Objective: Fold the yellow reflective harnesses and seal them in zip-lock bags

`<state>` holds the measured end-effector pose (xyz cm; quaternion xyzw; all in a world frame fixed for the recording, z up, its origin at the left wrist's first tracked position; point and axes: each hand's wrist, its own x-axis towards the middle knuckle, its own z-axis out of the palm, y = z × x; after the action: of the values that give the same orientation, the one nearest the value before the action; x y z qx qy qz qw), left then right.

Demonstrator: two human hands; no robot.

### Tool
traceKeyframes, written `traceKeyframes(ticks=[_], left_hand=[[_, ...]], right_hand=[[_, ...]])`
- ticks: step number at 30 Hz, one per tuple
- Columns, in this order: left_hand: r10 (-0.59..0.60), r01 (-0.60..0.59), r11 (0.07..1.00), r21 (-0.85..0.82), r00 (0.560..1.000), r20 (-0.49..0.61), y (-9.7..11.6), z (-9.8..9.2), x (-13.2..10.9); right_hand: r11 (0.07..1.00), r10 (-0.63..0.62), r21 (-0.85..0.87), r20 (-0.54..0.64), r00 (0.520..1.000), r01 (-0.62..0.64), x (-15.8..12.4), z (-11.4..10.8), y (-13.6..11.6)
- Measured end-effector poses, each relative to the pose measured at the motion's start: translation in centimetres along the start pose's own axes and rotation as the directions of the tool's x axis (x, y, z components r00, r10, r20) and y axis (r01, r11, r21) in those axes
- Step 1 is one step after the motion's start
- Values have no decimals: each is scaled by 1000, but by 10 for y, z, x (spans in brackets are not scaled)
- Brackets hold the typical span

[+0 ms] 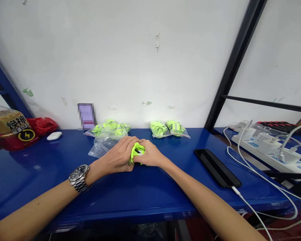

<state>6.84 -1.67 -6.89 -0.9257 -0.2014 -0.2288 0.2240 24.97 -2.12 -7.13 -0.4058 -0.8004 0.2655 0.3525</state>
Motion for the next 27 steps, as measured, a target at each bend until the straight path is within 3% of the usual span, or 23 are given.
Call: traceKeyframes(ticks=[3,7,10,15,19,24,27], left_hand=[[2,-3,1000,28,1000,26,5,-2,2],[16,-17,1000,14,996,87,8,-4,4],[37,-36,999,-7,997,68,4,-6,5],[-26,25,999,30,999,32,-7,-15,5],[-72,71,997,8,995,76,-11,-14,4],[-87,89,996,-26,995,57,-13,-8,2],[-80,83,995,-53,996,39,-12,-8,1]], right_hand=[[996,84,-44,-7,996,-84,0,9,3],[966,132,-196,-188,973,-169,2,20,-1],[971,129,-172,-208,970,-166,4,19,-2],[960,96,271,-66,993,-75,5,8,4],[892,159,419,65,985,-172,3,-2,1],[733,236,529,392,889,-428,-2,-24,-6],[706,200,535,478,855,-464,-6,-32,-5]])
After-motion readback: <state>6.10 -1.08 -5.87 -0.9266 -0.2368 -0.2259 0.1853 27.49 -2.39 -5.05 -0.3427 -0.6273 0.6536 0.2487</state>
